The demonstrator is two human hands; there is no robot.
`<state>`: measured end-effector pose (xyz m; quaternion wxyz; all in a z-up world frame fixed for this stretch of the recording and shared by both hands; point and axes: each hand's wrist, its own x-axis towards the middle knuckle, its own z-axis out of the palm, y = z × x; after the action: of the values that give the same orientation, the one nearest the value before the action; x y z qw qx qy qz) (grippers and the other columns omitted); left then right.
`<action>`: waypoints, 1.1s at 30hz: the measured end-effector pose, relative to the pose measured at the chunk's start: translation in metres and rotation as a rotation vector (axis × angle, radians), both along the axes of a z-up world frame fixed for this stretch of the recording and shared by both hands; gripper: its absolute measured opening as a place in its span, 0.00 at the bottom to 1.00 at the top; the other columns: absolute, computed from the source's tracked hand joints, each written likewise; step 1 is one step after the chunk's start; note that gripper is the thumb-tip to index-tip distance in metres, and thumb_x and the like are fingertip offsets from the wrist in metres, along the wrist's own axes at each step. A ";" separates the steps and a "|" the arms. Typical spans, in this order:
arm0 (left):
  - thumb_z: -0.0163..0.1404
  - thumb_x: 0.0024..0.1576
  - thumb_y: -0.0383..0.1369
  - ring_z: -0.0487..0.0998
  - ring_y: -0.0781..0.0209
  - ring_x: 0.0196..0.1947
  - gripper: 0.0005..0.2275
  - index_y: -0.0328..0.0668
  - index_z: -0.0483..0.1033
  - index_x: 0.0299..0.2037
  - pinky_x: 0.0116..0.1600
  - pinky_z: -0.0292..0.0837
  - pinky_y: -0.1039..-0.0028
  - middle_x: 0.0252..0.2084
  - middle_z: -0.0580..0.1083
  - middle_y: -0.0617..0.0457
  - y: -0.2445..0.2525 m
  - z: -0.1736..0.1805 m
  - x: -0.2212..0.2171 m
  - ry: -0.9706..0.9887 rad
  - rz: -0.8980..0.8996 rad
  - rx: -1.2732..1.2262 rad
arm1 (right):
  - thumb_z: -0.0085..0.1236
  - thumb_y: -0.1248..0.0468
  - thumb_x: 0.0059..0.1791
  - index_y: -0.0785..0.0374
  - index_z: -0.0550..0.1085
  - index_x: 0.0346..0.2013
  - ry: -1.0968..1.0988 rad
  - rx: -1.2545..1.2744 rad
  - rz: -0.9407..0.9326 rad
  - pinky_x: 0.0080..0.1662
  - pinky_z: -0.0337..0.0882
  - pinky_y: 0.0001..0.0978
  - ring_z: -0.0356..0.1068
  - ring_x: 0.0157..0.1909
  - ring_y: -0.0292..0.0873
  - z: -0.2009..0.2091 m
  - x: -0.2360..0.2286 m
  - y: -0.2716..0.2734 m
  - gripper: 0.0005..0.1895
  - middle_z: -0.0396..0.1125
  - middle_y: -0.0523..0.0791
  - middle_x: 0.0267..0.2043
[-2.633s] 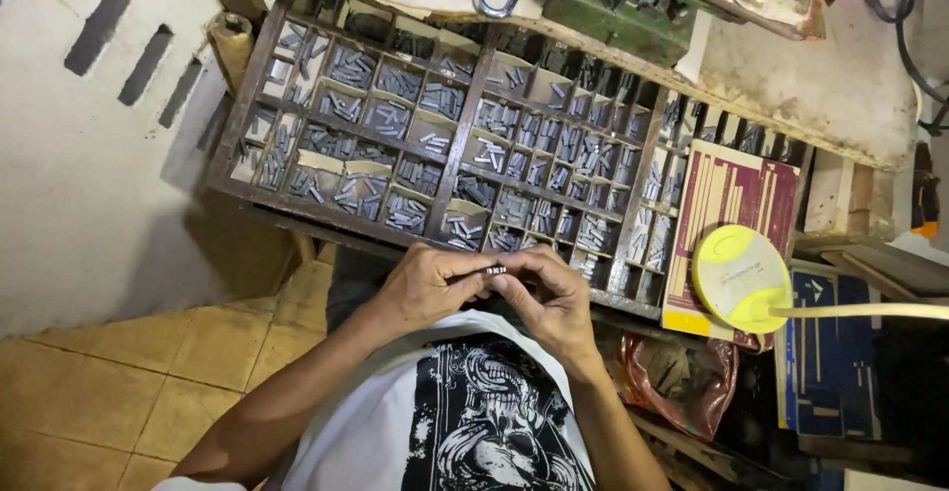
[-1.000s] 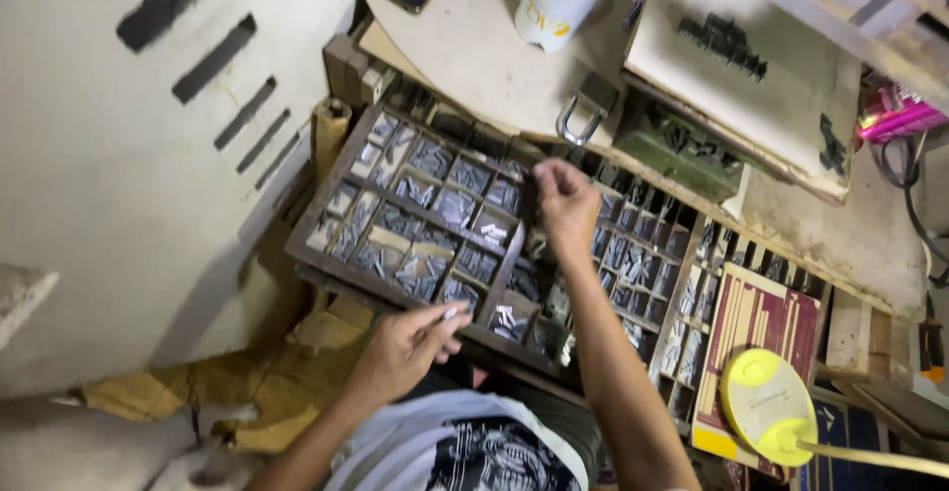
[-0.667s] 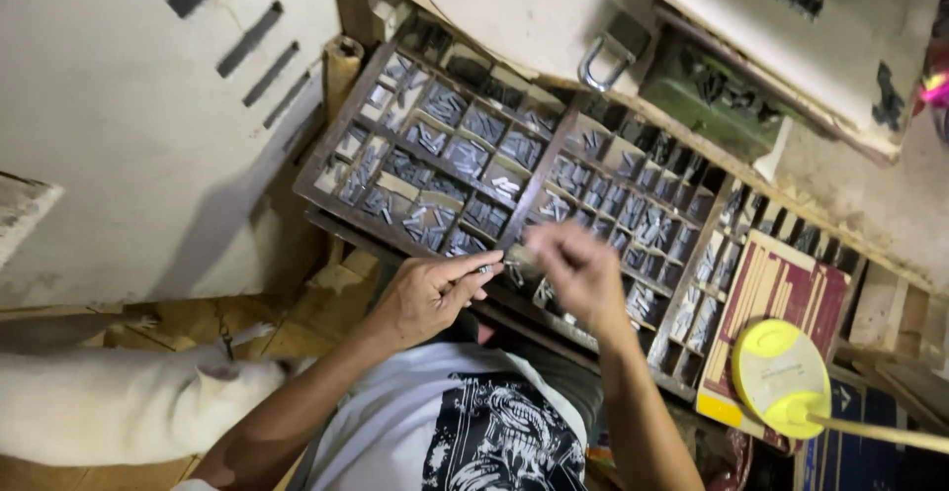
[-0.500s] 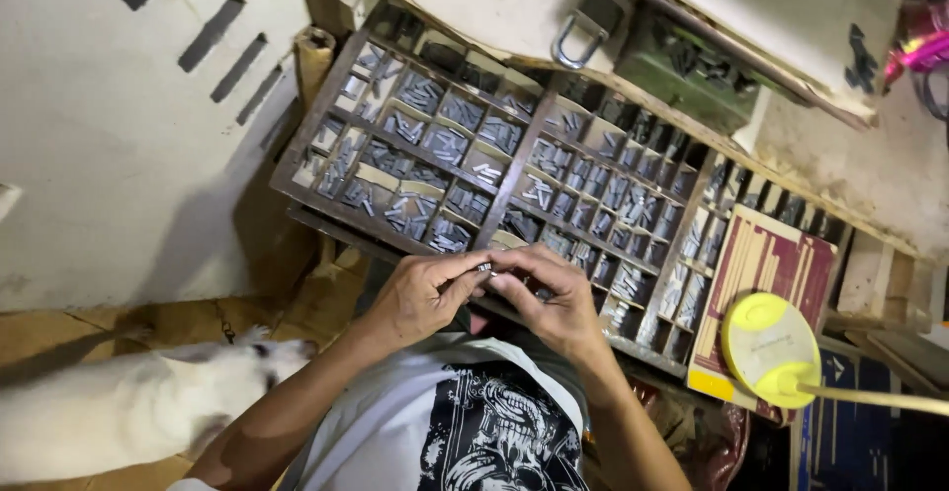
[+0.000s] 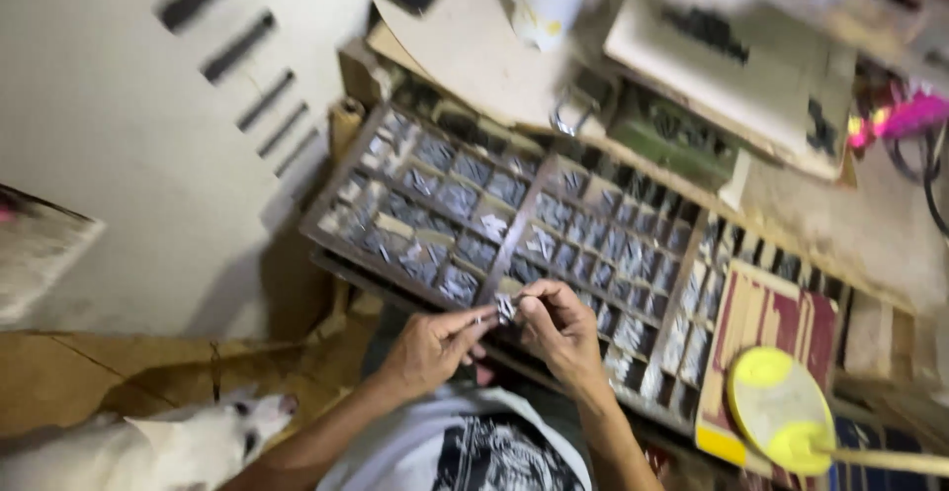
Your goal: The person sorts and arranges small metal type pieces from a compartmentalized tray into a composing stick. They repeatedly pick up individual pieces, place them into the stick, and occasionally return to the tray to select more. A white dog is present nearby, and the person briefly pets it before resuming the task.
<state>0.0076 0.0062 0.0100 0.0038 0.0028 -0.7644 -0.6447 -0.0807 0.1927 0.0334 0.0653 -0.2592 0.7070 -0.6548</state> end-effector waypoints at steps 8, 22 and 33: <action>0.46 0.60 0.45 0.86 0.71 0.27 0.20 0.57 0.77 0.61 0.32 0.85 0.85 0.36 0.86 0.52 -0.012 0.006 0.009 -0.349 -0.016 -0.009 | 0.53 0.55 0.55 0.61 0.78 0.39 -0.166 0.369 -0.056 0.23 0.65 0.19 0.64 0.21 0.32 0.025 -0.099 -0.104 0.13 0.71 0.41 0.27; 0.53 0.60 0.33 0.85 0.58 0.25 0.14 0.48 0.80 0.56 0.27 0.80 0.71 0.31 0.84 0.44 -0.041 0.010 -0.017 0.151 0.166 0.027 | 0.70 0.53 0.43 0.60 0.83 0.35 -0.123 0.388 -0.528 0.21 0.68 0.35 0.70 0.15 0.41 -0.081 -0.237 -0.140 0.14 0.68 0.46 0.13; 0.52 0.61 0.28 0.86 0.51 0.31 0.15 0.44 0.78 0.58 0.30 0.82 0.69 0.38 0.83 0.40 -0.029 -0.005 -0.016 0.206 0.133 0.085 | 0.65 0.65 0.50 0.60 0.83 0.38 0.294 0.197 0.034 0.40 0.75 0.37 0.74 0.30 0.44 0.028 -0.045 -0.044 0.04 0.75 0.47 0.28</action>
<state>-0.0080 -0.0224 0.0052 0.1249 -0.0124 -0.7300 -0.6718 -0.1257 0.1492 0.0614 -0.0027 -0.3565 0.7652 -0.5360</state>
